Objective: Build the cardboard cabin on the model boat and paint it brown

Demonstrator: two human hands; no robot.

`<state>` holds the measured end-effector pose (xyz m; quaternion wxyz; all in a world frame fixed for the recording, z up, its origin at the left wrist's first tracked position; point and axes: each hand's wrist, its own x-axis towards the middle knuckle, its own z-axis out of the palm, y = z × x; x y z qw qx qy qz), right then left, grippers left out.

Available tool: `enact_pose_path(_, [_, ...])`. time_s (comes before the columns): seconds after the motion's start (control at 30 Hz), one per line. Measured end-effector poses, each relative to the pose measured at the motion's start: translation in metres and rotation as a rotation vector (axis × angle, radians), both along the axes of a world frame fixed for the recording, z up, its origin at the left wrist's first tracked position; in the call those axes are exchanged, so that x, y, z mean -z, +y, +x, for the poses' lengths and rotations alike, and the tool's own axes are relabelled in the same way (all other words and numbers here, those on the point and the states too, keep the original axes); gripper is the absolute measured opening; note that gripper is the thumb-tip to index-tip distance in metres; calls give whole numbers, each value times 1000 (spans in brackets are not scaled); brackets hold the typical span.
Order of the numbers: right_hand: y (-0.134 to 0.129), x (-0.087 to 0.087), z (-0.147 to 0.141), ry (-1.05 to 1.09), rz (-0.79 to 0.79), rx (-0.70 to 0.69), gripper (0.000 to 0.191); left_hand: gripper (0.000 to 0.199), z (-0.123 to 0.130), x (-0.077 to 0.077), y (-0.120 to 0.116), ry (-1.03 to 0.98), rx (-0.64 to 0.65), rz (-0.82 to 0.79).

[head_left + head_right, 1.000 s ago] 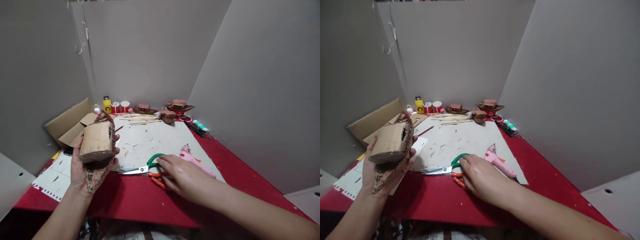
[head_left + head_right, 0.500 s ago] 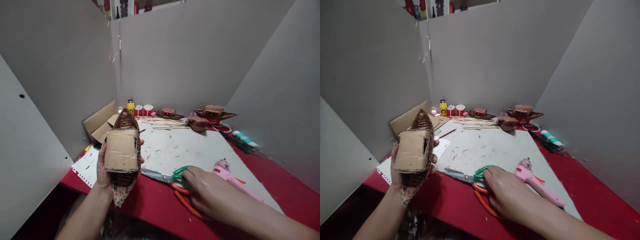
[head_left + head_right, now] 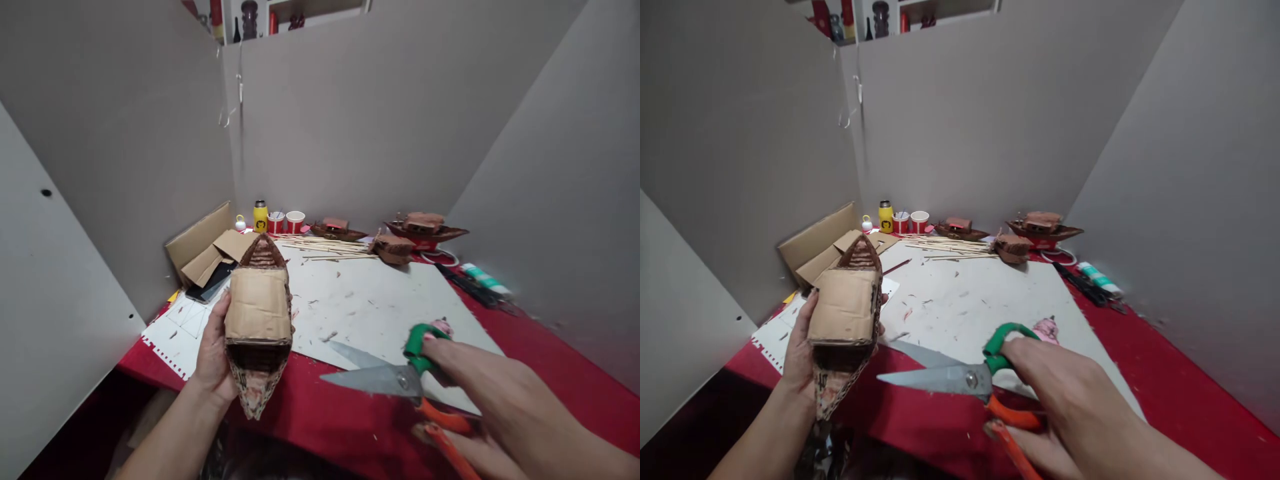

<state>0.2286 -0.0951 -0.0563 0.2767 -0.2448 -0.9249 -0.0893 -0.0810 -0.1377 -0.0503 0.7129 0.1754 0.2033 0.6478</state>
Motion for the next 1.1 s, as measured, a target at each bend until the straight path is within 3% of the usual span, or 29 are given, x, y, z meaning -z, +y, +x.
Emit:
enact_pose_path(0.1, [1, -8, -8, -39, 82, -21, 21, 55, 12, -4, -2, 24, -42, -173])
enact_pose_path(0.33, [2, -16, -14, -96, 108, -18, 29, 49, 28, -8, -11, 16, -85, -296])
enact_pose_path(0.53, [1, -20, -16, -115, 121, -16, 28, 58, 34, -7, -11, 58, -77, -319])
enact_pose_path(1.1, [0, -30, -13, -138, 38, -44, 25, 55, 39, -9, -9, 83, -98, -309])
